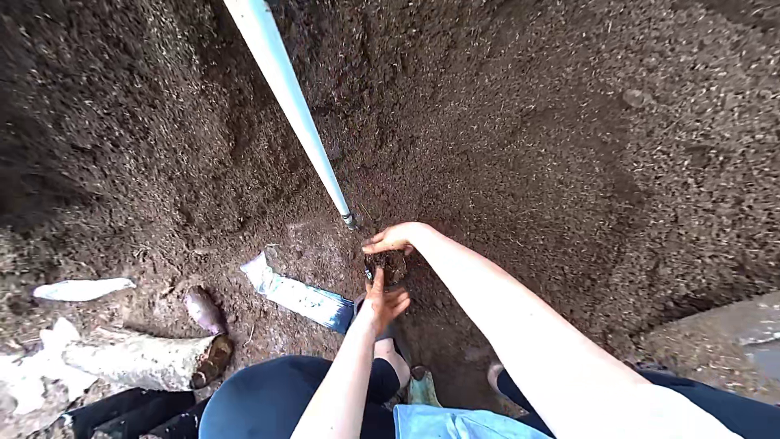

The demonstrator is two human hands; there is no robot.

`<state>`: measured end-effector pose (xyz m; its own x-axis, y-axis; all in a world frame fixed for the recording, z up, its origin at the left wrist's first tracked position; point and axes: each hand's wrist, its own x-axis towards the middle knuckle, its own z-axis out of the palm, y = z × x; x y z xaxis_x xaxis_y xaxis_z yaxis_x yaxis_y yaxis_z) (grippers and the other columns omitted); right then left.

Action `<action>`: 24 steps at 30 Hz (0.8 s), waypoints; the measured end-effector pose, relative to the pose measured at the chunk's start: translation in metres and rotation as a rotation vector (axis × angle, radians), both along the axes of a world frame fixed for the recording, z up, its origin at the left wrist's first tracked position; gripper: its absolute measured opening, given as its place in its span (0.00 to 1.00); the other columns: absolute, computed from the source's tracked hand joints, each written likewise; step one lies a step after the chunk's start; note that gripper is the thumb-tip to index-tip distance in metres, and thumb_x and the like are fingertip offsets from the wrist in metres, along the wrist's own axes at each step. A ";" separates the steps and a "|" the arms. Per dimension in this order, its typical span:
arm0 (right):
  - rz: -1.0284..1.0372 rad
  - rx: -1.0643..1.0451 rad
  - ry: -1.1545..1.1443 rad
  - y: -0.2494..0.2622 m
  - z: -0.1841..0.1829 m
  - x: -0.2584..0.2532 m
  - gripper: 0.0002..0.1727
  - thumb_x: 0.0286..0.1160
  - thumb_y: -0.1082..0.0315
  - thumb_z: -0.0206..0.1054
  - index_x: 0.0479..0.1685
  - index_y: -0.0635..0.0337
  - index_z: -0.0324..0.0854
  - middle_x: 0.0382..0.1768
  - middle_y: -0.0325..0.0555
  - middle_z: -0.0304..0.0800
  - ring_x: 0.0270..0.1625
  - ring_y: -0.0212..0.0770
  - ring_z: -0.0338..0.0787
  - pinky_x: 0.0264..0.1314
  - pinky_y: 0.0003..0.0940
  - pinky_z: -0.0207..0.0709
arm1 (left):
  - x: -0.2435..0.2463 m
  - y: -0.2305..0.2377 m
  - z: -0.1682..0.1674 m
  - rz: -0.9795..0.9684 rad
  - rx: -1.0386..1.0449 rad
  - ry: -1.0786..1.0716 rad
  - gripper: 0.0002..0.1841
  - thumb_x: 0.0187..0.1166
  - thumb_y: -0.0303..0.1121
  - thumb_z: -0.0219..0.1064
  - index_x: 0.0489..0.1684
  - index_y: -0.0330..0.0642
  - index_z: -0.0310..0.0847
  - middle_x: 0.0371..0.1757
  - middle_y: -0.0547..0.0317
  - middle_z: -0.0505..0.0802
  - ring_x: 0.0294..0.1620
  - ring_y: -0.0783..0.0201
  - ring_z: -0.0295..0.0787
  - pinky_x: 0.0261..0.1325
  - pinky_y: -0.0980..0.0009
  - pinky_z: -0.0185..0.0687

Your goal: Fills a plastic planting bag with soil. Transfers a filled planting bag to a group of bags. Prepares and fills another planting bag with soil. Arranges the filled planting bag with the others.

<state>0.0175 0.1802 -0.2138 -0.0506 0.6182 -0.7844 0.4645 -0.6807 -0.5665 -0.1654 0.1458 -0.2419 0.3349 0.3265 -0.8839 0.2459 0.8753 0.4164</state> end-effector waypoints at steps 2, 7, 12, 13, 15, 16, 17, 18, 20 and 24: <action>0.098 0.042 -0.004 0.006 -0.021 0.000 0.38 0.86 0.37 0.56 0.88 0.51 0.68 0.84 0.59 0.71 0.86 0.62 0.69 0.82 0.70 0.59 | 0.013 -0.006 -0.003 0.164 0.036 -0.053 0.38 0.95 0.51 0.48 0.96 0.52 0.26 0.70 0.29 0.84 0.54 0.46 0.94 0.56 0.60 0.91; 0.260 0.314 -0.181 -0.009 -0.050 -0.002 0.35 0.88 0.41 0.55 0.84 0.56 0.72 0.79 0.60 0.77 0.85 0.58 0.72 0.88 0.61 0.59 | 0.034 -0.005 -0.003 0.283 0.116 0.059 0.35 0.96 0.38 0.51 0.96 0.48 0.29 0.83 0.31 0.68 0.55 0.49 0.91 0.50 0.65 0.92; 0.280 0.416 -0.268 -0.011 -0.035 -0.002 0.29 0.92 0.44 0.51 0.70 0.57 0.82 0.67 0.58 0.87 0.73 0.60 0.84 0.74 0.66 0.72 | 0.039 0.004 0.003 0.100 0.174 0.208 0.29 0.98 0.41 0.46 0.91 0.41 0.38 0.43 0.41 0.86 0.24 0.63 0.89 0.28 0.73 0.87; 0.222 0.396 -0.189 -0.006 -0.032 0.010 0.30 0.91 0.43 0.51 0.73 0.57 0.81 0.69 0.59 0.86 0.75 0.61 0.82 0.77 0.69 0.69 | 0.037 0.007 0.003 0.039 0.179 0.227 0.27 0.98 0.44 0.44 0.88 0.40 0.41 0.32 0.47 0.87 0.20 0.65 0.87 0.25 0.74 0.85; 0.016 0.403 -0.103 0.000 -0.043 0.047 0.32 0.91 0.41 0.50 0.80 0.54 0.78 0.76 0.59 0.82 0.82 0.61 0.76 0.85 0.69 0.60 | 0.031 0.009 0.005 -0.069 0.180 0.241 0.25 0.98 0.46 0.41 0.83 0.39 0.46 0.23 0.53 0.86 0.17 0.67 0.84 0.22 0.74 0.83; -0.031 0.411 -0.175 0.002 -0.059 0.067 0.32 0.92 0.42 0.49 0.81 0.51 0.77 0.78 0.58 0.79 0.84 0.60 0.74 0.86 0.68 0.59 | 0.027 0.010 0.008 -0.107 0.183 0.236 0.24 0.98 0.45 0.40 0.83 0.39 0.47 0.23 0.54 0.86 0.17 0.67 0.85 0.23 0.73 0.84; -0.015 0.389 -0.284 0.002 -0.077 0.086 0.30 0.91 0.44 0.53 0.82 0.51 0.76 0.81 0.59 0.75 0.86 0.64 0.69 0.85 0.69 0.58 | 0.024 0.010 0.011 -0.126 0.191 0.232 0.23 0.99 0.43 0.40 0.84 0.39 0.47 0.23 0.54 0.86 0.18 0.66 0.85 0.24 0.73 0.85; 0.007 0.319 -0.363 -0.002 -0.095 0.098 0.29 0.86 0.47 0.61 0.82 0.49 0.76 0.85 0.60 0.68 0.88 0.68 0.62 0.83 0.73 0.58 | 0.021 0.010 0.015 -0.131 0.208 0.229 0.23 0.99 0.40 0.41 0.85 0.38 0.46 0.25 0.53 0.85 0.19 0.65 0.86 0.25 0.71 0.86; 0.002 0.204 -0.414 -0.017 -0.123 0.096 0.36 0.70 0.52 0.80 0.81 0.46 0.77 0.89 0.60 0.57 0.89 0.75 0.54 0.78 0.79 0.61 | 0.014 0.012 0.023 -0.146 0.258 0.256 0.26 0.97 0.40 0.46 0.87 0.40 0.44 0.28 0.51 0.84 0.21 0.62 0.87 0.26 0.68 0.88; -0.026 0.159 -0.389 -0.050 -0.151 0.077 0.36 0.67 0.67 0.81 0.81 0.50 0.76 0.86 0.61 0.65 0.83 0.70 0.69 0.77 0.71 0.69 | 0.004 0.016 0.013 -0.189 0.293 0.320 0.31 0.92 0.40 0.60 0.83 0.36 0.45 0.31 0.49 0.85 0.22 0.62 0.88 0.28 0.67 0.89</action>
<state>0.0946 0.1302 -0.3649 0.2475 0.7306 -0.6364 0.6486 -0.6128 -0.4514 -0.1609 0.1615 -0.2285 0.1380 0.5371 -0.8322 0.5462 0.6596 0.5163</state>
